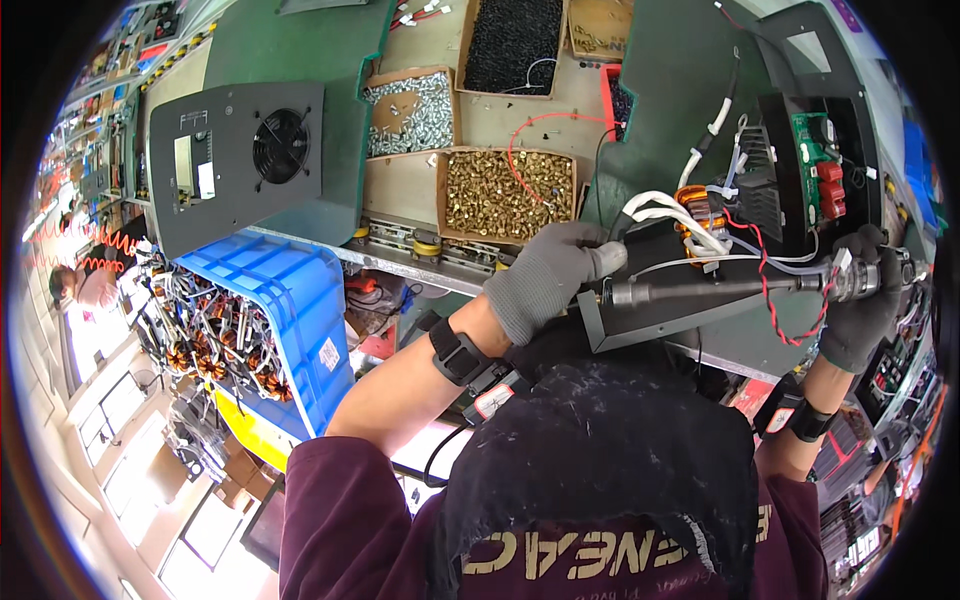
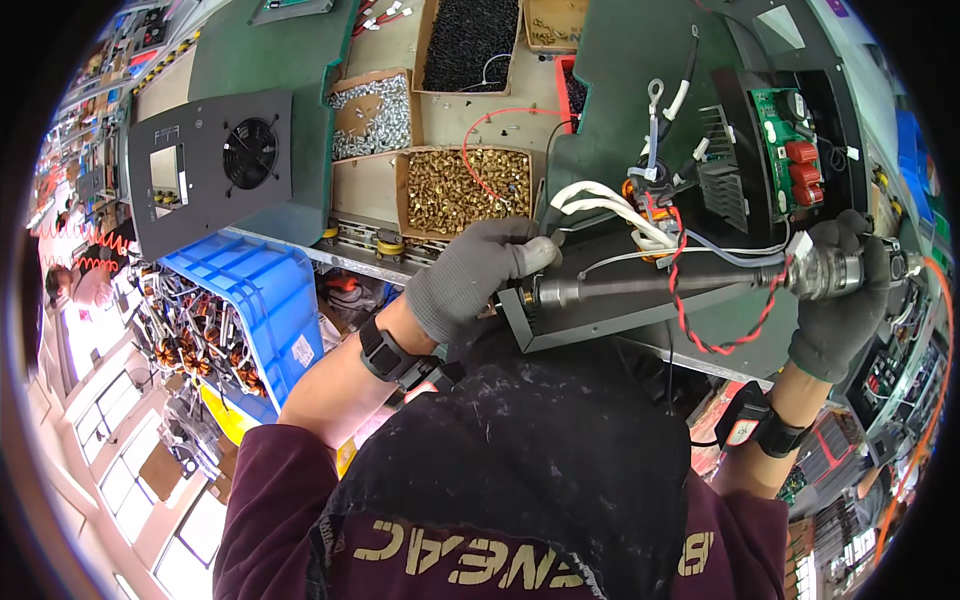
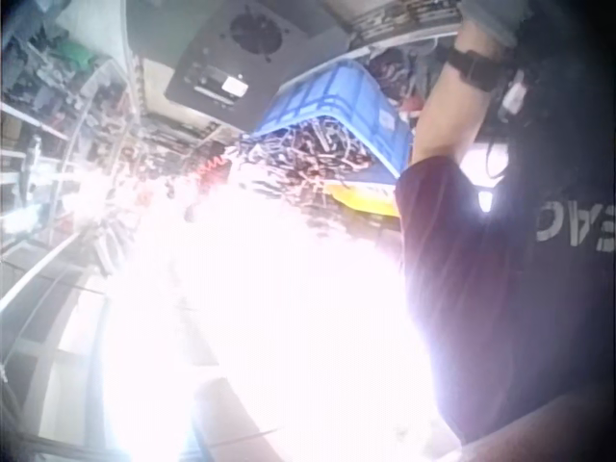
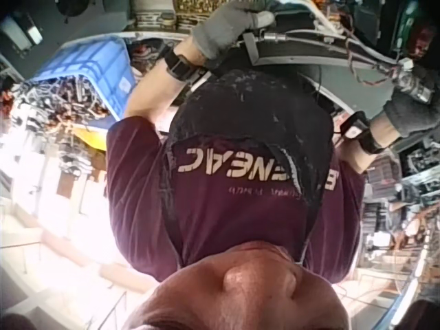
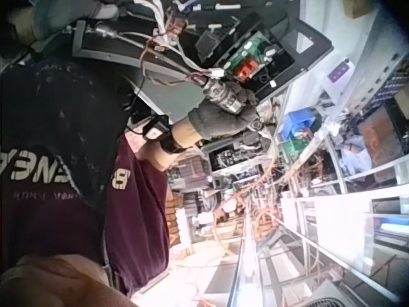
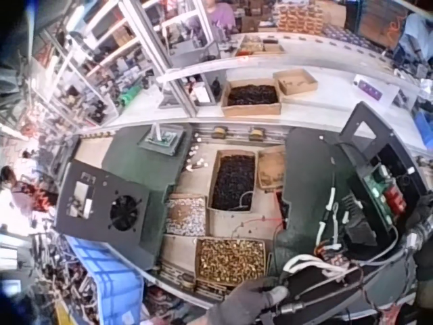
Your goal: Assemble an electronic unit by installing internal boards and wiring, then securing the metal housing using a pneumatic screwdriver.
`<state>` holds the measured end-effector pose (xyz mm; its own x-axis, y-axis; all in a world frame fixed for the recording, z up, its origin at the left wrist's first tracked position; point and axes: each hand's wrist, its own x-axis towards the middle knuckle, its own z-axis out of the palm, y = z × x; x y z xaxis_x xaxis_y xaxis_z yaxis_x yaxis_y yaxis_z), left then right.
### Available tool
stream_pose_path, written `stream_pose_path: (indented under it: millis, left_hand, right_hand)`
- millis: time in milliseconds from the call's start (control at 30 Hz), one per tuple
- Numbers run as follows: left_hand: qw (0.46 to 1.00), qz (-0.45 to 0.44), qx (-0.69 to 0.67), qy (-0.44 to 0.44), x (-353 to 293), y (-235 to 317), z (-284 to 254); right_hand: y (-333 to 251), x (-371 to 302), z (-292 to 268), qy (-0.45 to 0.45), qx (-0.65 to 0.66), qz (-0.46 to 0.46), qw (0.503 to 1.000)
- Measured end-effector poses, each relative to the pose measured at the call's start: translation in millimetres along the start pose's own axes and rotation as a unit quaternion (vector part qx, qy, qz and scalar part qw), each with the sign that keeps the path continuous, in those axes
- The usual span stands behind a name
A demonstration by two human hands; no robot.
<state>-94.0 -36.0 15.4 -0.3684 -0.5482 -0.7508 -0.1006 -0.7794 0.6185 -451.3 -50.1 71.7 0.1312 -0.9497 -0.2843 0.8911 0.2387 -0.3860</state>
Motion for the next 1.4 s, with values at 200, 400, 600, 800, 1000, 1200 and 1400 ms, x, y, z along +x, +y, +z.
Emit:
stream_pose_path:
  millis: [200,400,600,800,1000,1200,1400]
  left_hand:
    - [0.999,-0.029,0.014,-0.022,2,2,19]
    - [0.997,0.019,0.048,-0.057,9,-4,25]
    - [0.996,0.006,0.078,-0.053,7,0,25]
    - [0.997,-0.025,0.045,-0.051,5,2,26]
    - [0.996,0.003,0.076,-0.052,9,-3,29]
    - [0.998,-0.021,0.034,-0.039,8,-4,29]
    - [0.998,0.035,0.010,-0.048,6,-6,29]
  right_hand:
    - [72,9,29,0.086,-0.293,-0.156,0.939]
    - [8,-1,26,0.191,-0.360,-0.167,0.898]
    - [-57,-23,28,0.062,-0.209,-0.076,0.973]
    - [-42,-21,-14,0.103,-0.138,-0.071,0.982]
    - [-29,-13,-28,0.055,-0.113,-0.051,0.991]
    - [-25,-13,-27,0.012,-0.082,-0.057,0.995]
    - [-23,-13,-25,0.042,-0.091,-0.077,0.992]
